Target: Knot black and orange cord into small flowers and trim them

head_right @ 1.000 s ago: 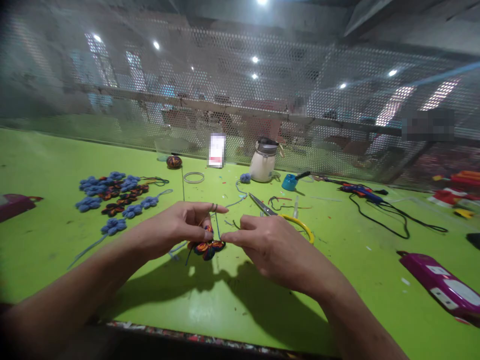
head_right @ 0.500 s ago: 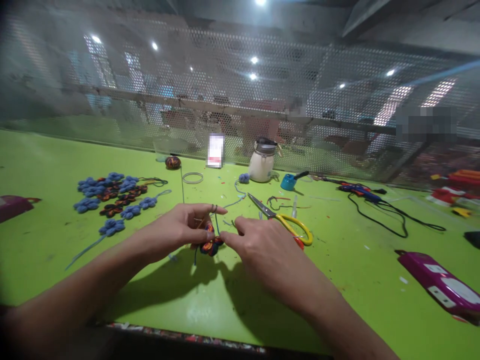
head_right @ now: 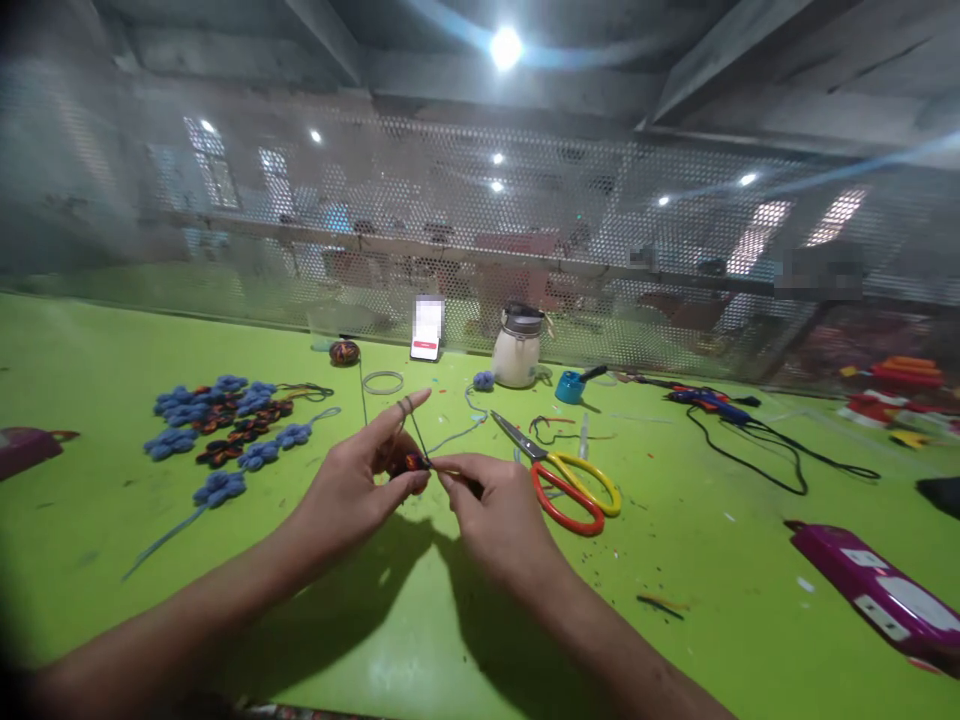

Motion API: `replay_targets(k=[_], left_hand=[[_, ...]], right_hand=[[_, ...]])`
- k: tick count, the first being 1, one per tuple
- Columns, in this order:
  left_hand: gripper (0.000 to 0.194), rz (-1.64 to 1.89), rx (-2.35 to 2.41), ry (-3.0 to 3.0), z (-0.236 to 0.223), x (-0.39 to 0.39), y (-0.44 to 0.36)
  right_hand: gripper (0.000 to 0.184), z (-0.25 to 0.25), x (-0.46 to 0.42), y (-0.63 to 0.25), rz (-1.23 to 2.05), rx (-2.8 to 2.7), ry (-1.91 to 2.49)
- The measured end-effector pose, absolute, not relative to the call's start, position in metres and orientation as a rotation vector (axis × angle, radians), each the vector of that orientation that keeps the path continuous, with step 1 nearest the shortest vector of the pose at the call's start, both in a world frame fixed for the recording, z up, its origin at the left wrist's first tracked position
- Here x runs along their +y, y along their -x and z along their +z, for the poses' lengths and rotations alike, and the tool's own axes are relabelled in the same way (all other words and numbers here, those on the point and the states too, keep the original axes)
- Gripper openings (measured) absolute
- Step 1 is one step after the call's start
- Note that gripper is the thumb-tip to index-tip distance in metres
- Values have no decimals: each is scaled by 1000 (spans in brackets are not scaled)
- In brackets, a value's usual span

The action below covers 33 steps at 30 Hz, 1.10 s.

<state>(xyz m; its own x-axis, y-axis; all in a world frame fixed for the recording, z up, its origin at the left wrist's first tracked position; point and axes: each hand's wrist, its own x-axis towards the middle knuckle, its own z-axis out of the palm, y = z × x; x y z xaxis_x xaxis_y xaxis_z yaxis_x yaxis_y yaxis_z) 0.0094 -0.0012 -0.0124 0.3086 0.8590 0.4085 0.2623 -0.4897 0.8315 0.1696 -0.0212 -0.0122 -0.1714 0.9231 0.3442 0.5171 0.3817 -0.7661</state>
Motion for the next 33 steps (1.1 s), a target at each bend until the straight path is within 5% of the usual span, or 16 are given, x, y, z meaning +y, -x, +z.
replay_targets(k=[7,16,22,33], left_hand=[[77,1324,886,-1757,-12,-4,-14],[84,1415,770,-1478,-9,-11,-20],[86,1449,696,-1317,-3,-11,-18],[95,1479,637,-1290,12,-15,-10]], right_hand=[[27,-15,-23,-157,1237,-1274,1076],[20,-18,-30,-151,1292,-1114,885],[16,-18,-24,-158,1049,-1324,884],[20,-6,-18,-185,90,-1913,793]])
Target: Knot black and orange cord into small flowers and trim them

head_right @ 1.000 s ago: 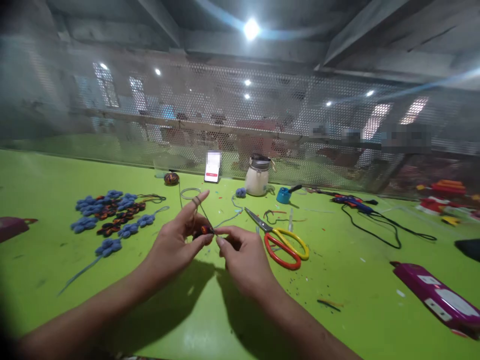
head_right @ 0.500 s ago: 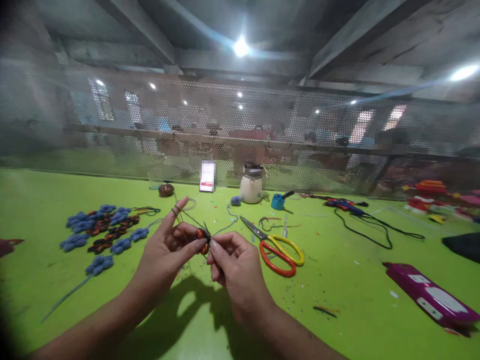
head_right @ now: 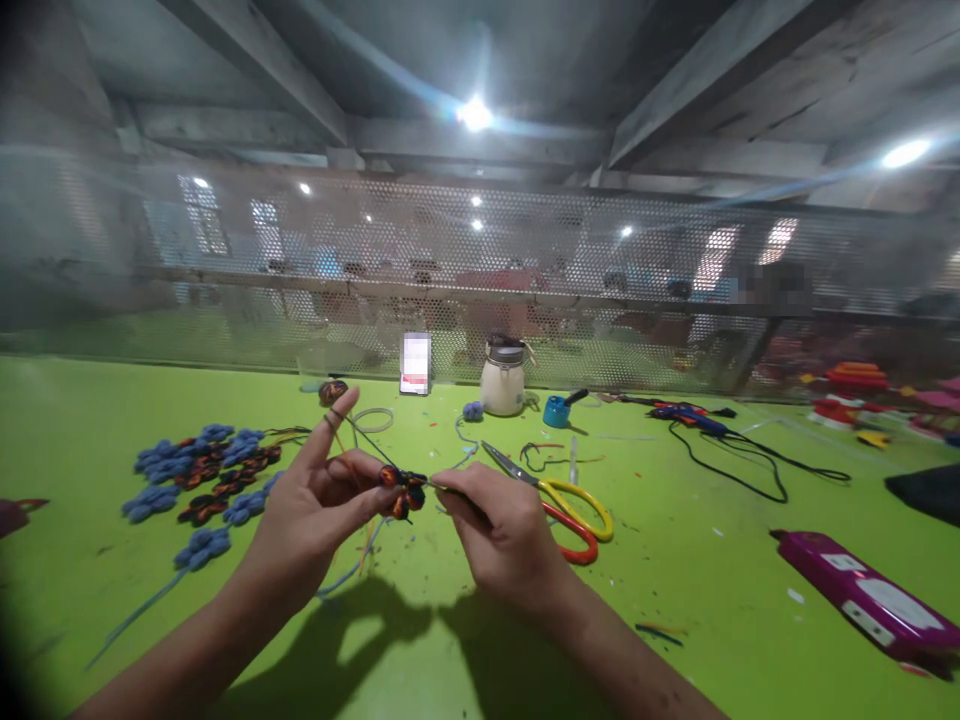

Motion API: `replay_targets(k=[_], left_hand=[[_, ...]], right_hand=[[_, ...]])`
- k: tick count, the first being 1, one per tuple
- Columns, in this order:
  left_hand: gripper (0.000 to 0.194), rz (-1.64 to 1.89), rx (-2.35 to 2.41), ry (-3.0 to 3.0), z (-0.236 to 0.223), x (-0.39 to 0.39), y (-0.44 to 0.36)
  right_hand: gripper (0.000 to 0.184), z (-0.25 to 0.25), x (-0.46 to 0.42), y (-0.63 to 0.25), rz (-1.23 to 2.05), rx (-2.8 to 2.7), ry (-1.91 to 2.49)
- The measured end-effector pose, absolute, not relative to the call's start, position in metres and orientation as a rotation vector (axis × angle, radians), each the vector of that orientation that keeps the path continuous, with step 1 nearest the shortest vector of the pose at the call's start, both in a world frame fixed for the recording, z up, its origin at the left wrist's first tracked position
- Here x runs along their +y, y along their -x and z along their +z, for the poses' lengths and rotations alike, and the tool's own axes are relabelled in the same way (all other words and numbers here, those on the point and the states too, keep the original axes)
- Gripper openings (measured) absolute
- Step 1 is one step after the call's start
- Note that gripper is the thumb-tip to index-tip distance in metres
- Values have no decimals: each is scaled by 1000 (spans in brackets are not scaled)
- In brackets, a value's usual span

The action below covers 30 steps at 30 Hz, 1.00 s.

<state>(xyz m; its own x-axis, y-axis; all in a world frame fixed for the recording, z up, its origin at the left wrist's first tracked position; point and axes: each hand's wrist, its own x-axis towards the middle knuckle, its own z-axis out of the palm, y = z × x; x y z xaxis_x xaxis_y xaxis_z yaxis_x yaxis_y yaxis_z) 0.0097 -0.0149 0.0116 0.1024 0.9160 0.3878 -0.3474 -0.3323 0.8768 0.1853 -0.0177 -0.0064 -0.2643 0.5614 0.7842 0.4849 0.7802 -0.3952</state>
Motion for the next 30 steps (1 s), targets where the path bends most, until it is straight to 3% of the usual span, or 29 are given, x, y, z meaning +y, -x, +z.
replay_targets(k=[14,24,30], left_hand=[[91,1416,633,-1321,6,-5,-1],[81,1320,628,-1329,8,-2,2],[70,1192,595,-1376,9,-3,2]], right_hand=[[23,2,-22,-196,-317,-2139,807],[14,12,-27,-192,275,-2075,877],[12,12,-28,-189,357,-2056,894]])
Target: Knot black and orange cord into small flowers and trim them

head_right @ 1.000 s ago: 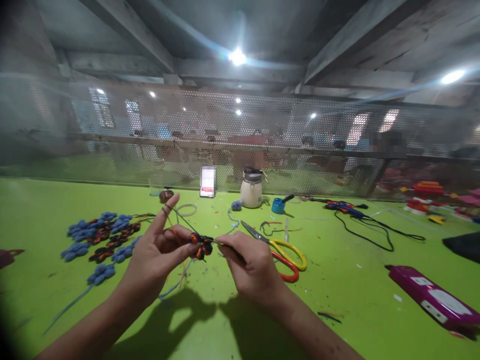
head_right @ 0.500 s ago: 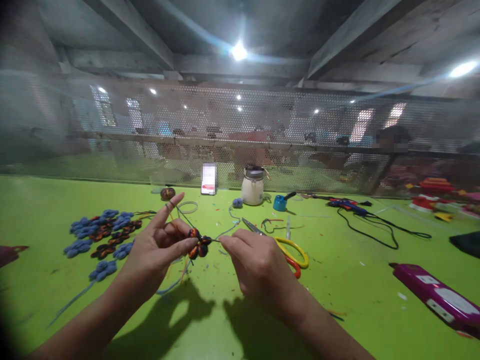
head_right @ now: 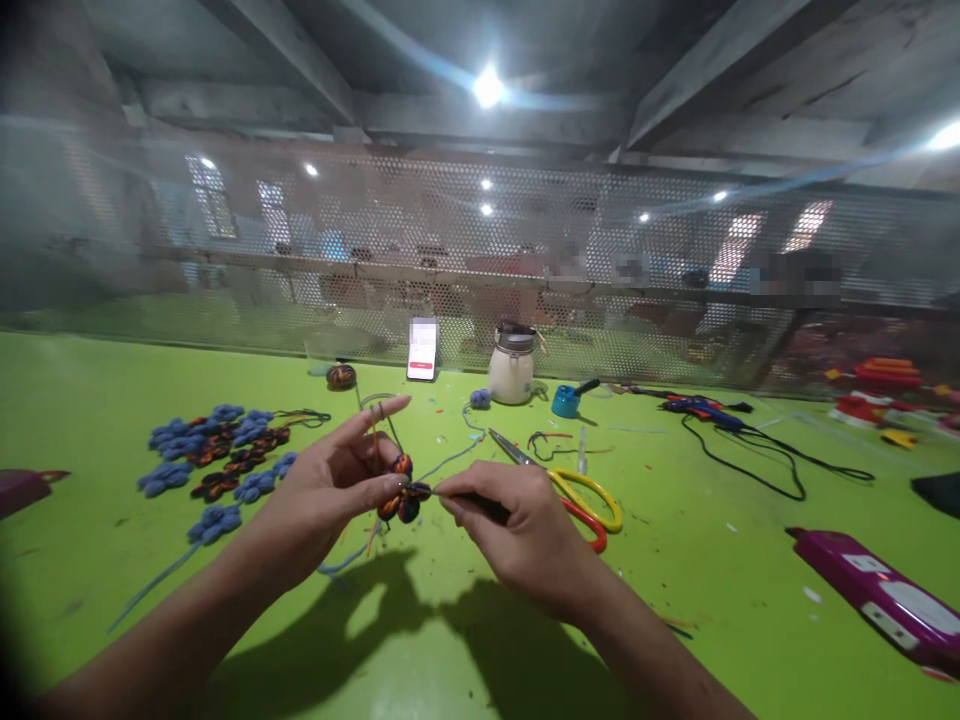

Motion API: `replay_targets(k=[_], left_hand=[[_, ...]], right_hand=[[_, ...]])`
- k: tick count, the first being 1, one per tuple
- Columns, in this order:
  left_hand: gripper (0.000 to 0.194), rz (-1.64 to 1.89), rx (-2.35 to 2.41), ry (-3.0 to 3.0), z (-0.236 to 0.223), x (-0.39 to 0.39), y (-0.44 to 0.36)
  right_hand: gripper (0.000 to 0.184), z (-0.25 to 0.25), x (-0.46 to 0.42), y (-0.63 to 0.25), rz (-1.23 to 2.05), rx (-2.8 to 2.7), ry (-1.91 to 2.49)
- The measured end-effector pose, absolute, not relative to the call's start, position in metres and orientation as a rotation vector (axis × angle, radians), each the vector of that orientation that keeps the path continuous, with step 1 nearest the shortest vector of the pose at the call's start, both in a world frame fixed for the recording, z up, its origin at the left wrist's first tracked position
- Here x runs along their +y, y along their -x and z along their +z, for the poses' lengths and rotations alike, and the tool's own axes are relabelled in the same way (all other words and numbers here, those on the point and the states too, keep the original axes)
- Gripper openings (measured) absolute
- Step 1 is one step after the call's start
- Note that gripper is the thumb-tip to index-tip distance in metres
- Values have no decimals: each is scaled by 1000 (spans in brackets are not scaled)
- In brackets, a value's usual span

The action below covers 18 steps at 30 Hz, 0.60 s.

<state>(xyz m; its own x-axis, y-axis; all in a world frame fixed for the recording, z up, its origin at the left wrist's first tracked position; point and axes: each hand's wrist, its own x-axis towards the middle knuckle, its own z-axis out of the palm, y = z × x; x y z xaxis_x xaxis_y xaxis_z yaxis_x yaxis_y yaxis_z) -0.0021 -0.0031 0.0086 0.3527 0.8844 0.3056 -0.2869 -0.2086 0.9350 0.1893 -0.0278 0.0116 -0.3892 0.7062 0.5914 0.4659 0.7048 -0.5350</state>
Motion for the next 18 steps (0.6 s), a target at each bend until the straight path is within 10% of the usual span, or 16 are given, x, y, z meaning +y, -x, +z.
replay_targets(k=[18], left_hand=[[96,1193,631,-1244,3,-6,-8]], right_hand=[[22,-13,-23,-163,1133,-1457,992]])
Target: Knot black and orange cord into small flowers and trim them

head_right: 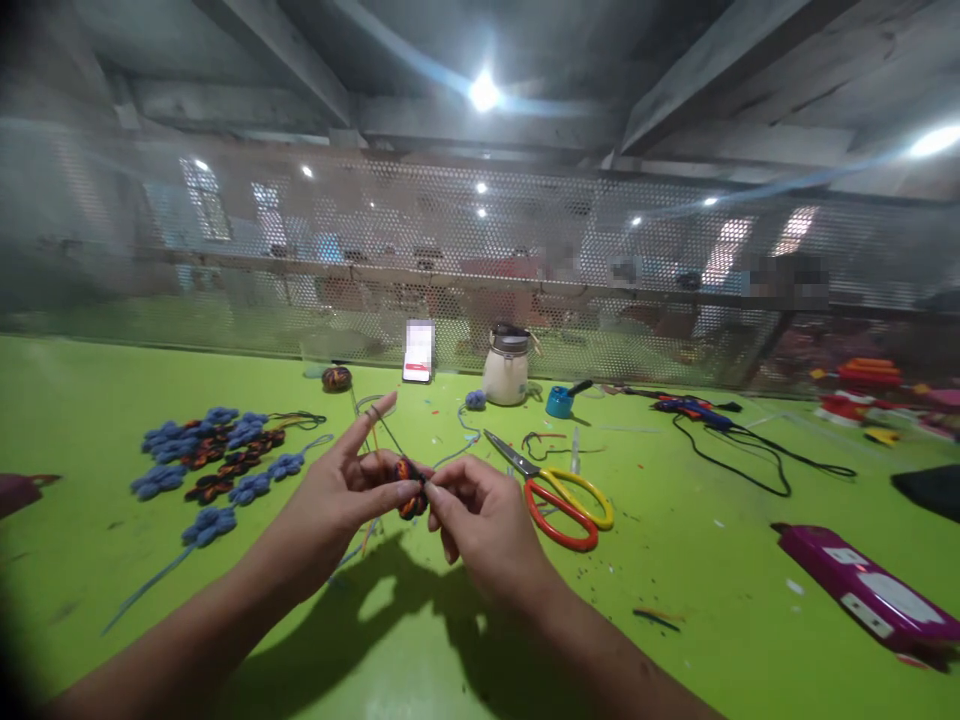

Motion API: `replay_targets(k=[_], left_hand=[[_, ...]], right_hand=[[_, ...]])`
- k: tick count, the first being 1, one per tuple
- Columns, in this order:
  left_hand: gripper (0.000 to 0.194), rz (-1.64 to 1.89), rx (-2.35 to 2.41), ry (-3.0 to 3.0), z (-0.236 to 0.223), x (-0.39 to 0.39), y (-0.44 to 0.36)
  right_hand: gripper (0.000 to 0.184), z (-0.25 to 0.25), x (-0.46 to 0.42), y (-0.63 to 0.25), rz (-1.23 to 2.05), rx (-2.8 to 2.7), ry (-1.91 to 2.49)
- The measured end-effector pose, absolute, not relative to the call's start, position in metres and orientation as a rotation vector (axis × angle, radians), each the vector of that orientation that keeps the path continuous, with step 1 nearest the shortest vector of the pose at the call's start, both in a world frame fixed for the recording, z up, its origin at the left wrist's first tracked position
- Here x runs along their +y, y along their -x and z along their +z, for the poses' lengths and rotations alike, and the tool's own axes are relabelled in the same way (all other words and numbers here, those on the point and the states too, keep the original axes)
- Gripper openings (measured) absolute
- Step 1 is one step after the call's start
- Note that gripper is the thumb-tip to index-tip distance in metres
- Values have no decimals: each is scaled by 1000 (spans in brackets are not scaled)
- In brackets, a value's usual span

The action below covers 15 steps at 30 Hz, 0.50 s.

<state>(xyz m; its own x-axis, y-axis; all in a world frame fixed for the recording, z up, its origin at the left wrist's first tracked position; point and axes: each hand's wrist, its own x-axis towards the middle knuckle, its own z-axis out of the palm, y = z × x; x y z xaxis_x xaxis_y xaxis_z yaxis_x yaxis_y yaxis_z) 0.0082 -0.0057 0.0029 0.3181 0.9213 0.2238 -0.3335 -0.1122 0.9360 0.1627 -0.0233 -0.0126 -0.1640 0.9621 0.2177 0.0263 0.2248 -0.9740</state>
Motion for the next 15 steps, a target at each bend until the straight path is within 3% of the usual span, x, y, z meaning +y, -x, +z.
replay_targets(k=[6,15], left_hand=[[101,1203,695,-1302,-5,1,-9],[100,1054,621,-1307,2,1,-1]], right_hand=[[25,-25,-24,-152,1074,-1361,1014],[22,-19,-29,-158,1243,-1352,889]])
